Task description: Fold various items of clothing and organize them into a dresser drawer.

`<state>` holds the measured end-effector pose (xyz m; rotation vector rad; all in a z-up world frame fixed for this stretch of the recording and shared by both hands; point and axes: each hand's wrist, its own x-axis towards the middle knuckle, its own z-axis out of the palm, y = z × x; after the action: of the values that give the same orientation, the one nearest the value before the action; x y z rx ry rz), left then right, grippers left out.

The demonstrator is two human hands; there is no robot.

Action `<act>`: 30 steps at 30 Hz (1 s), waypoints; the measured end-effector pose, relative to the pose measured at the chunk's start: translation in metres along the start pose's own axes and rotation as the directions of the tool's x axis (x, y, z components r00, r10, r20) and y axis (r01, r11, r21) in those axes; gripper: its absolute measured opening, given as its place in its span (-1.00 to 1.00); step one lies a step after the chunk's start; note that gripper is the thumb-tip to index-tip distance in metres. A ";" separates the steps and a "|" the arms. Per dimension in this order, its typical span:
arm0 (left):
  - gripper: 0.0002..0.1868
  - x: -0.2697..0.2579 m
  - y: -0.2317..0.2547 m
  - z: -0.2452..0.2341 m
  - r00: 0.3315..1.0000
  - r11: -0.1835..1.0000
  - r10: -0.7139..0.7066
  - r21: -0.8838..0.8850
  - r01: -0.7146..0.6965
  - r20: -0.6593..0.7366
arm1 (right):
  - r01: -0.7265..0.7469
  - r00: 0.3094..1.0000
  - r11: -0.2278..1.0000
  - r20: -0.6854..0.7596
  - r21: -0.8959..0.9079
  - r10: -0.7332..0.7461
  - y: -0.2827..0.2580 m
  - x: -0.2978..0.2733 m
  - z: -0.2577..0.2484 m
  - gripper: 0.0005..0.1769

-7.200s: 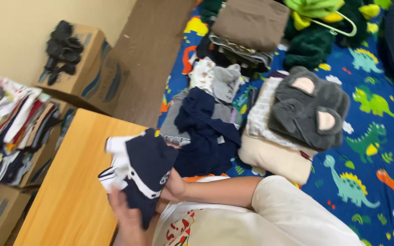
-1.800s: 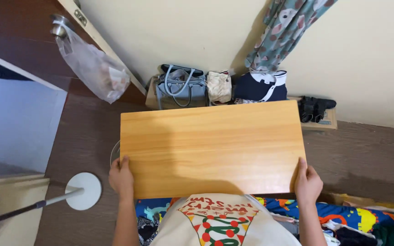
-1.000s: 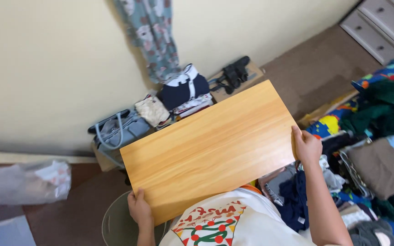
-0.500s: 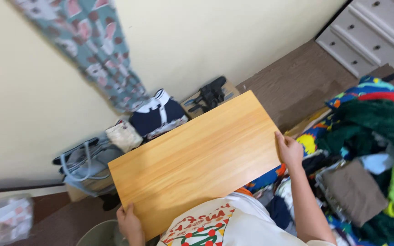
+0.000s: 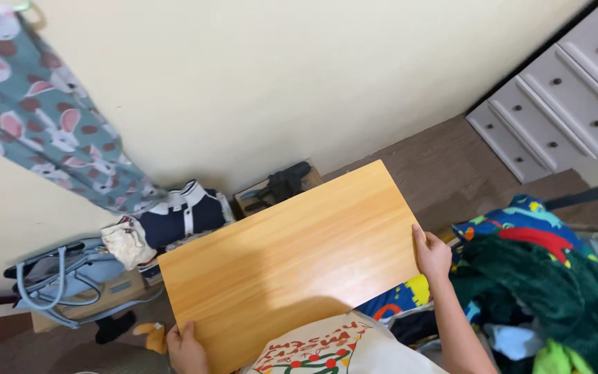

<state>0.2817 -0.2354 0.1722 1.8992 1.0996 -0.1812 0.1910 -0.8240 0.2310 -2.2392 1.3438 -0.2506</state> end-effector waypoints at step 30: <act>-0.62 -0.129 0.042 0.341 0.980 0.960 0.190 -0.196 -0.199 -0.062 | 0.025 0.986 0.999 0.163 -0.026 -0.020 0.096 0.389 -0.036 -0.26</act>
<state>0.3359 -0.5828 0.0679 1.8213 0.9149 0.0790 0.2944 -1.2087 0.1735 -2.2456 1.2438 -0.0557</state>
